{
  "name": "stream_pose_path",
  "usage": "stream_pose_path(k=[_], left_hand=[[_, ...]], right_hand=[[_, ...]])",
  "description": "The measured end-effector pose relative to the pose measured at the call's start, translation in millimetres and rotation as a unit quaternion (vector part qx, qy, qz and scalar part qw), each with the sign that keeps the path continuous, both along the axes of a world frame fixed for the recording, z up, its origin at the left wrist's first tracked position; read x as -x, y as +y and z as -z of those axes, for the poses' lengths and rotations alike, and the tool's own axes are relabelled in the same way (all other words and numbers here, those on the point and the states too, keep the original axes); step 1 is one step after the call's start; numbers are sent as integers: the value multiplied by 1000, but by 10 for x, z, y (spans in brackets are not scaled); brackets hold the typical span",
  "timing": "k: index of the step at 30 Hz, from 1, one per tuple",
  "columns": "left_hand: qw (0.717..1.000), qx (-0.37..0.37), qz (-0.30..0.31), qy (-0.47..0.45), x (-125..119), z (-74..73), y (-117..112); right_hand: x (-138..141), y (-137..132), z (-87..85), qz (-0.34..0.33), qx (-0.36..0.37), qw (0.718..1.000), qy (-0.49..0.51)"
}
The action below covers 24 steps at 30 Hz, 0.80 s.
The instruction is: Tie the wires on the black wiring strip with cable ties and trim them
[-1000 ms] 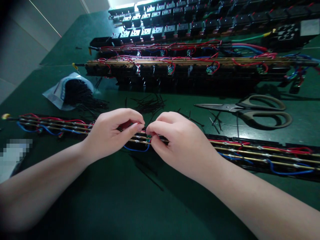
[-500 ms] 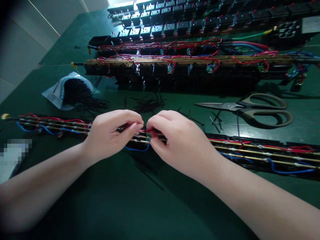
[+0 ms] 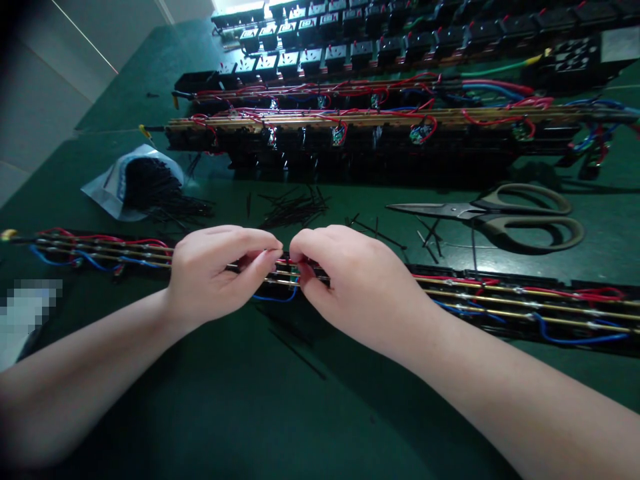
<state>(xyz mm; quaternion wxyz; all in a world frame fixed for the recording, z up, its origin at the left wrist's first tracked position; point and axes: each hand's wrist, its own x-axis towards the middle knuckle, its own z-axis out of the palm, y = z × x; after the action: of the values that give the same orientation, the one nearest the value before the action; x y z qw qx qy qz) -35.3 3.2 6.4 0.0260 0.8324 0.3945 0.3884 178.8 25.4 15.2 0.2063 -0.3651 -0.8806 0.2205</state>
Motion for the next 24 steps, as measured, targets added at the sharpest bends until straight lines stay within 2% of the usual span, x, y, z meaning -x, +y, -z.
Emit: stream_pose_path(k=[2, 4, 8, 10, 14, 19, 24], left_hand=[[1000, -2, 17, -6, 7, -5, 3], [998, 30, 40, -38, 26, -21, 15], [978, 171, 51, -110, 76, -91, 62], [968, 229, 48, -90, 83, -127, 84], [954, 297, 32, -6, 58, -171, 100], [938, 344, 28, 3, 46, -188, 110], [937, 346, 32, -19, 67, -193, 123]], right_hand=[[-1, 1, -11, 0, -3, 1000, -2], [1, 3, -22, -1, -5, 1000, -4], [8, 8, -25, -4, -7, 1000, 0], [10, 6, -18, -4, -11, 1000, 6], [5, -10, -11, -7, -15, 1000, 10], [0, -19, -14, -4, -13, 1000, 11], [-1, -9, -8, -4, -12, 1000, 8]])
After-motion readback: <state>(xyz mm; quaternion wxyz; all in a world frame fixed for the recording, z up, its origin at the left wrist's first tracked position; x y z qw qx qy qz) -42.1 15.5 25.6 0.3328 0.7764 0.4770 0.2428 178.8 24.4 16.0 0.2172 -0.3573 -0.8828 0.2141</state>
